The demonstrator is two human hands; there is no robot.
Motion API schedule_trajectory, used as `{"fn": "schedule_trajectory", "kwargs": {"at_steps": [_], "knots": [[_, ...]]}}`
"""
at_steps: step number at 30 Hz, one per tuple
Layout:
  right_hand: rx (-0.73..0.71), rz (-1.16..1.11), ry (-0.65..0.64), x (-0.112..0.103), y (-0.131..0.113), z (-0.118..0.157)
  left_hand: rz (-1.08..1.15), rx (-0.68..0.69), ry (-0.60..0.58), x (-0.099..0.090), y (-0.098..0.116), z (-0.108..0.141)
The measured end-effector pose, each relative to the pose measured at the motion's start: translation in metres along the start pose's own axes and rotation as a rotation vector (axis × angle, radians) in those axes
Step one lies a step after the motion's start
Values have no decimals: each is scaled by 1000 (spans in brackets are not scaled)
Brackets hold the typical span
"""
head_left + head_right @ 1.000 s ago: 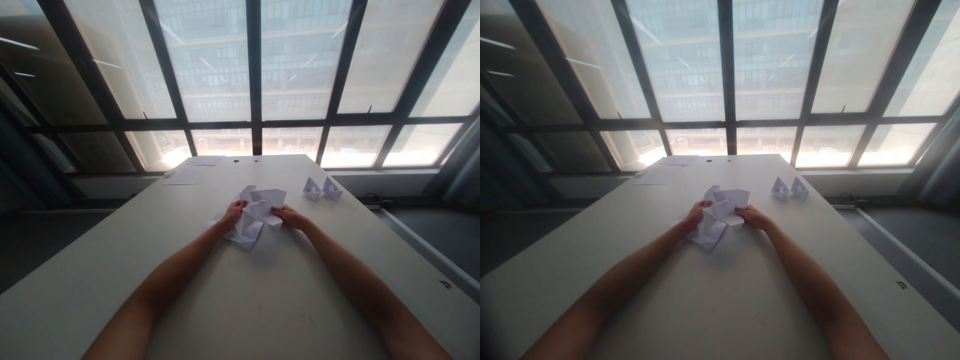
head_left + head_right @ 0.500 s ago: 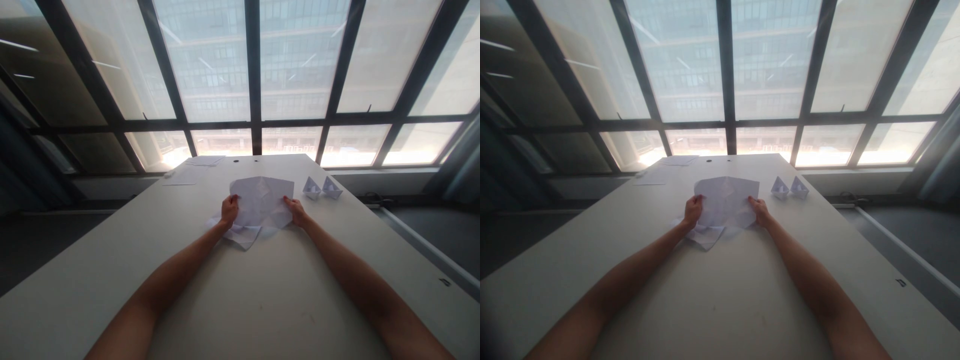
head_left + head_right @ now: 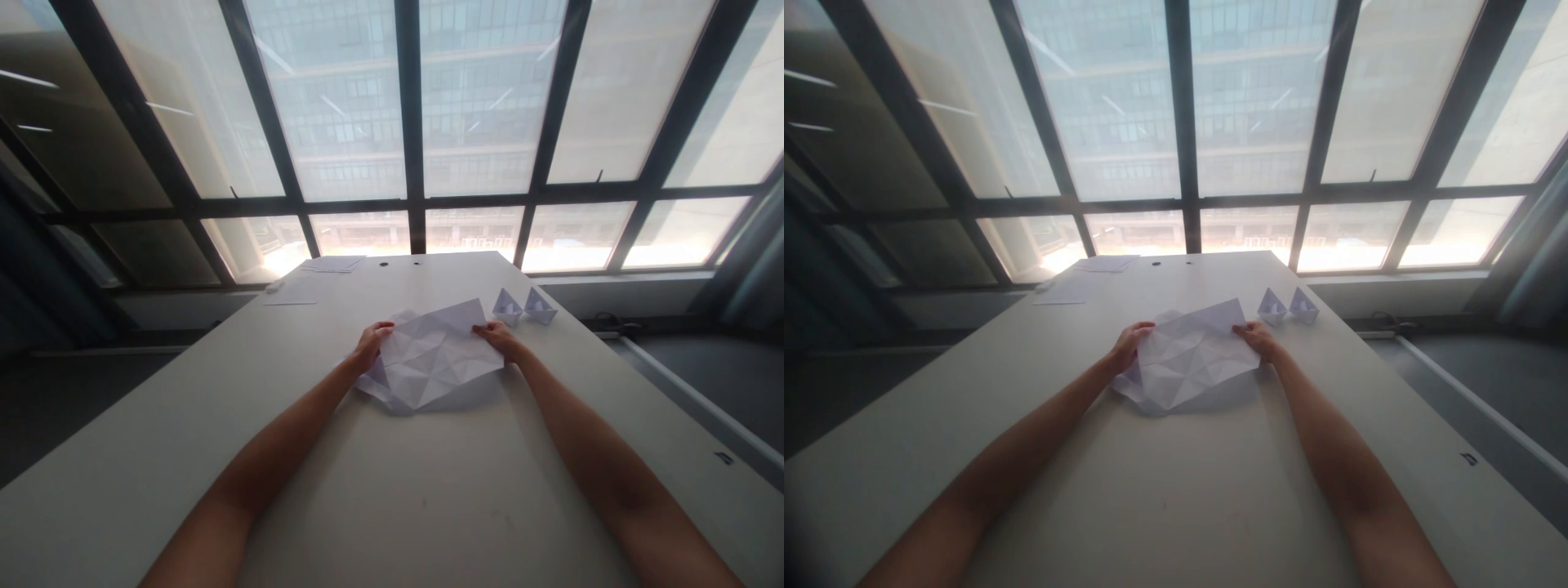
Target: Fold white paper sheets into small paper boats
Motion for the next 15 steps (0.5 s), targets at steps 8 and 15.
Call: {"fn": "schedule_trajectory", "kwargs": {"at_steps": [8, 15], "knots": [[30, -40, -241, 6, -11, 8, -150, 216, 52, -16, 27, -6], [-60, 185, 71, 8, -15, -17, -258, 308, 139, -38, 58, -1]]}}
Point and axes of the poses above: each hand's wrist, its own z-axis away from the middle knuckle, its own x-axis out of the palm, y = z × x, the point moved 5 cm from there along -z, towards the middle knuckle, and after that the axes turned 3 degrees about -x, right-handed, at the moved point
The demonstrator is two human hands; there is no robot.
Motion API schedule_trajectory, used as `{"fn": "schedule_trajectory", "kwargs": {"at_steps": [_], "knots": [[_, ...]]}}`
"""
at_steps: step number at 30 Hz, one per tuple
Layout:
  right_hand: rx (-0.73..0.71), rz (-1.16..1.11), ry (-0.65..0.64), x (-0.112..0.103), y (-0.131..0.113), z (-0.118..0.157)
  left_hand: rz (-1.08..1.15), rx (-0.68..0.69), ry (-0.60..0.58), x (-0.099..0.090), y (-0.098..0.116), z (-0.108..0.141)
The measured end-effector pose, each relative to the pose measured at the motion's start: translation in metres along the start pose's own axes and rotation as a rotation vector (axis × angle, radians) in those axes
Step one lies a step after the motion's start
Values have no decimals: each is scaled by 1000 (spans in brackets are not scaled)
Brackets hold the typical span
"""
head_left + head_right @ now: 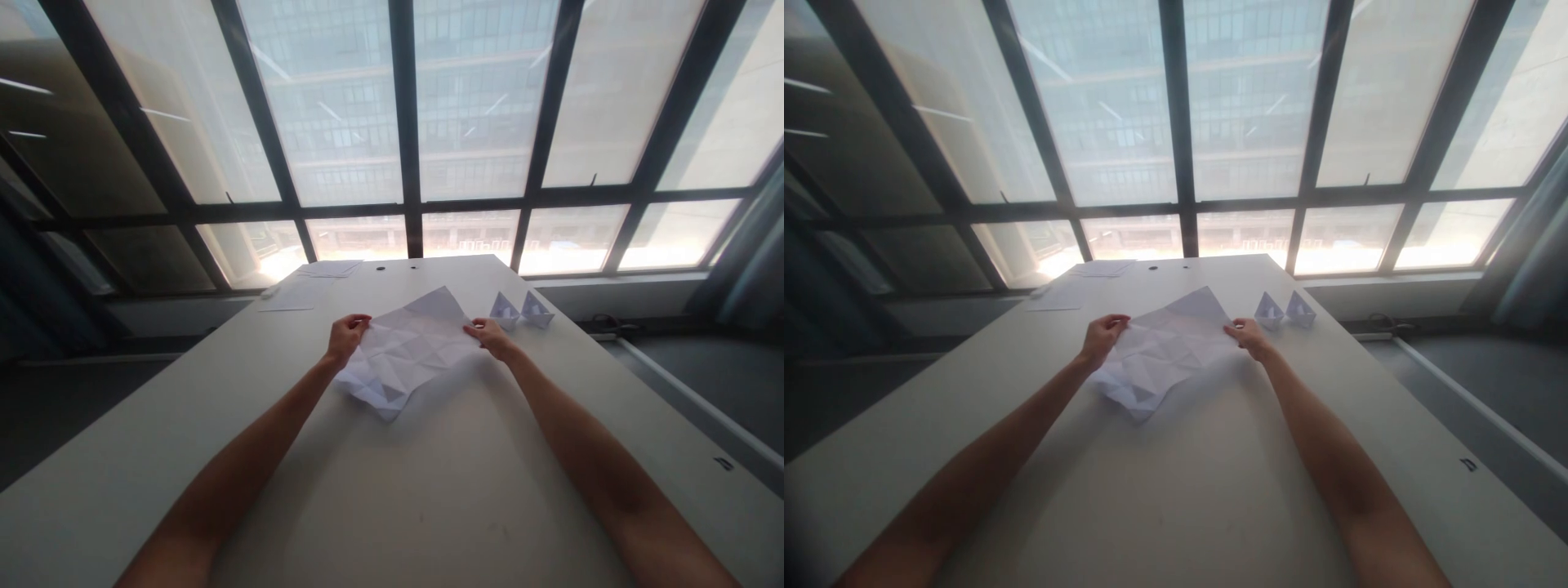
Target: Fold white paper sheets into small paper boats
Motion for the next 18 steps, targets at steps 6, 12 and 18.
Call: {"fn": "schedule_trajectory", "kwargs": {"at_steps": [6, 12, 18], "knots": [[-212, 204, 69, 33, -17, -40, -261, -30, -111, -46, 3, 8], [-318, 574, -14, 71, -31, -68, -546, -135, -447, -75, -30, 21], [-269, 833, -2, 99, -34, -62, -836, 397, -526, -27, 5, 8]]}}
Point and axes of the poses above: each hand's wrist, its own z-axis away from the middle knuckle, its own x-axis out of the palm, y = z × x, the point moved 5 cm from there along -z, towards the middle knuckle, and after that the axes turned 3 degrees about -x, right-handed, at the moved point
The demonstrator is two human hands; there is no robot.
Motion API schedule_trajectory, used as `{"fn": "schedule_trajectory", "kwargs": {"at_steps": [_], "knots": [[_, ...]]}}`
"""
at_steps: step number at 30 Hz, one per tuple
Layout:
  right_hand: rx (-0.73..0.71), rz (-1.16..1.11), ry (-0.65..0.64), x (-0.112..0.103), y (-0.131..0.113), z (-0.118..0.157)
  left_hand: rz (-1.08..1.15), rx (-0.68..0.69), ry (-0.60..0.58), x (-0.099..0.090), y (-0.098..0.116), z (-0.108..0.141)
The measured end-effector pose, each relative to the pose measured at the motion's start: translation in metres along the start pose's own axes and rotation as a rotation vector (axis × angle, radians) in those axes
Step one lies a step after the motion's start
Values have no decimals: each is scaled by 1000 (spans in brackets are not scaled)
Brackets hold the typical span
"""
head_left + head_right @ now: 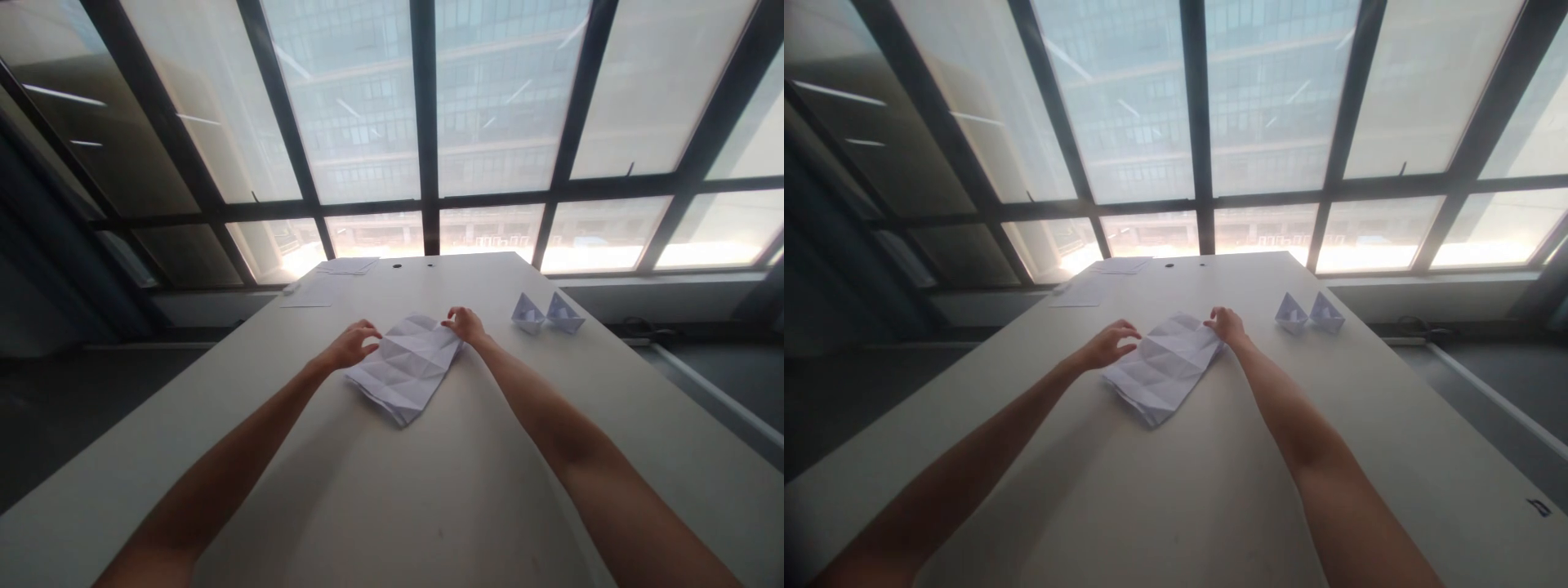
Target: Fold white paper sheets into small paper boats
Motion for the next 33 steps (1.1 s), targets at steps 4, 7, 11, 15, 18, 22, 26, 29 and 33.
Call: {"fn": "schedule_trajectory", "kwargs": {"at_steps": [4, 7, 11, 15, 18, 22, 26, 29, 33], "knots": [[6, 157, 3, -6, -10, 15, -16, 283, -325, 50, 56, -29], [-32, 247, 94, -14, -24, 36, -112, 276, -440, 88, 67, -35], [-135, 128, -29, 8, -63, 83, -217, 83, -305, 111, 50, -29], [-306, -19, -297, 44, -113, 138, -270, -115, -272, 104, 17, -18], [-456, -91, -367, 51, -142, 163, -186, -152, -335, 83, -5, -25], [-548, -95, -396, 53, -167, 172, -153, -225, -397, 68, -14, -59], [-571, -125, -338, 60, -184, 170, -165, -274, -268, 93, 10, -88], [-655, -239, -331, 61, -181, 162, -184, -347, -202, 122, 27, -86], [-631, -543, -368, 32, -119, 132, -207, -348, -107, 128, 35, -72]]}}
Point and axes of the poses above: each hand's wrist, its own z-axis away from the middle knuckle, its own x-axis out of the palm, y = z × x, the point moved 5 cm from there along -z, towards the middle knuckle, and after that the axes turned 3 degrees about -x, right-handed, at the moved point
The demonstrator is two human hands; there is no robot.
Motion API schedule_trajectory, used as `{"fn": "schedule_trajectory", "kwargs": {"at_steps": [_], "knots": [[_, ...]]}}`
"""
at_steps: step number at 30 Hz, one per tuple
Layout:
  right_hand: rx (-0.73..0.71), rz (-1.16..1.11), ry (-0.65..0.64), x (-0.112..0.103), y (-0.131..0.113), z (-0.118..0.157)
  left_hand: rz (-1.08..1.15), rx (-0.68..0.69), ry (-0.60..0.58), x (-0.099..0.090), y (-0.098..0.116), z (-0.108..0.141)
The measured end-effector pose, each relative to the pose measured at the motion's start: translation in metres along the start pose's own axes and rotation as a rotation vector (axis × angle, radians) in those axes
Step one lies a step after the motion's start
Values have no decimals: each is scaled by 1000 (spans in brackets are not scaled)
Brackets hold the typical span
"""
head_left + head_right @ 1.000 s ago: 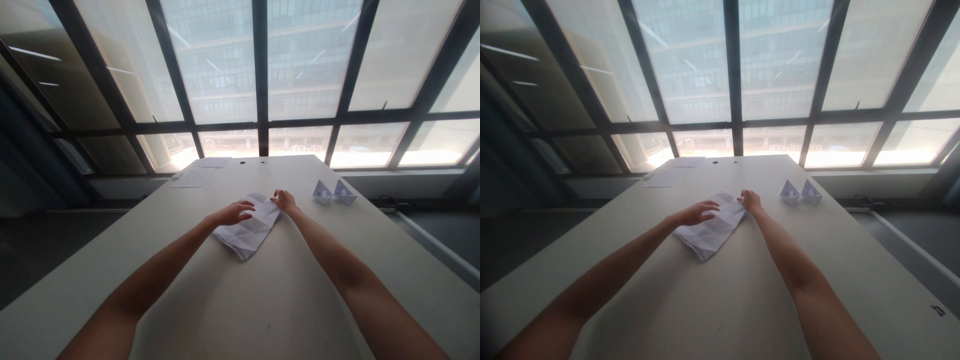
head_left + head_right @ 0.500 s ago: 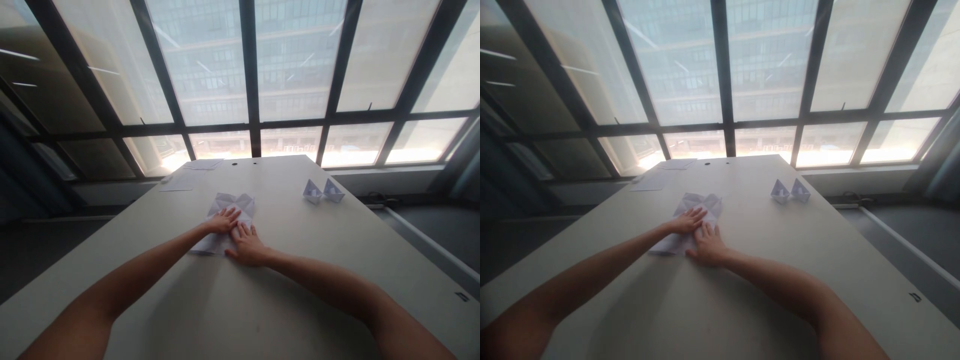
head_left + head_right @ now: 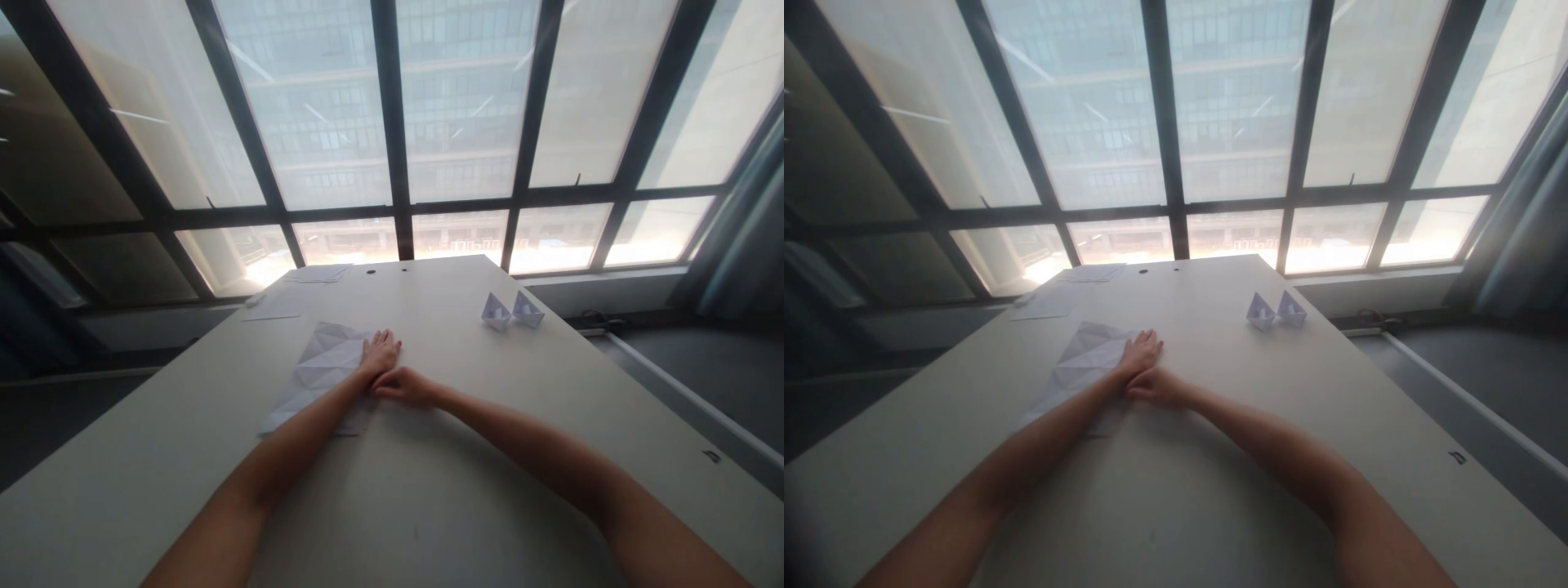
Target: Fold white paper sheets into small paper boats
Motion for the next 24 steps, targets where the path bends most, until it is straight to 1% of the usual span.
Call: {"fn": "schedule_trajectory", "kwargs": {"at_steps": [1, 2, 4, 5, 6, 7, 8, 10, 11, 12, 16, 17, 21, 24], "knots": [[47, 19, 146, -30, 15, 12, 1, 9, 2, -2, -1, 3], [109, 92, 303, -63, 30, 28, 5, 20, 1, -4, -3, 5], [281, 362, 599, -127, 56, 67, 11, 31, -9, -7, -6, 9], [381, 518, 713, -154, 67, 89, 14, 30, -13, -8, -8, 10], [485, 665, 786, -177, 76, 108, 16, 26, -13, -8, -9, 10], [574, 788, 802, -193, 84, 125, 19, 23, -5, -9, -9, 11], [649, 882, 783, -204, 91, 138, 26, 17, 10, -9, -10, 11], [746, 982, 672, -213, 103, 155, 53, 5, 60, -9, -10, 11], [764, 1007, 614, -214, 107, 158, 72, 4, 90, -9, -10, 11], [772, 1029, 589, -213, 110, 160, 92, 10, 117, -9, -10, 10], [764, 1100, 589, -214, 108, 152, 135, 71, 177, -9, -9, 9], [776, 1105, 567, -216, 108, 148, 139, 80, 185, -9, -9, 8], [883, 1064, 400, -219, 116, 141, 150, 105, 214, -10, -9, 7], [881, 1051, 341, -214, 117, 135, 200, 141, 233, -11, -6, 7]]}}
Point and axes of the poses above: each hand's wrist, its own z-axis away from the middle knuckle, its own x-axis out of the palm, y = z × x, the point moved 5 cm from there along -z, towards the middle knuckle, and after that the axes turned 3 degrees about -x, right-handed, at the moved point
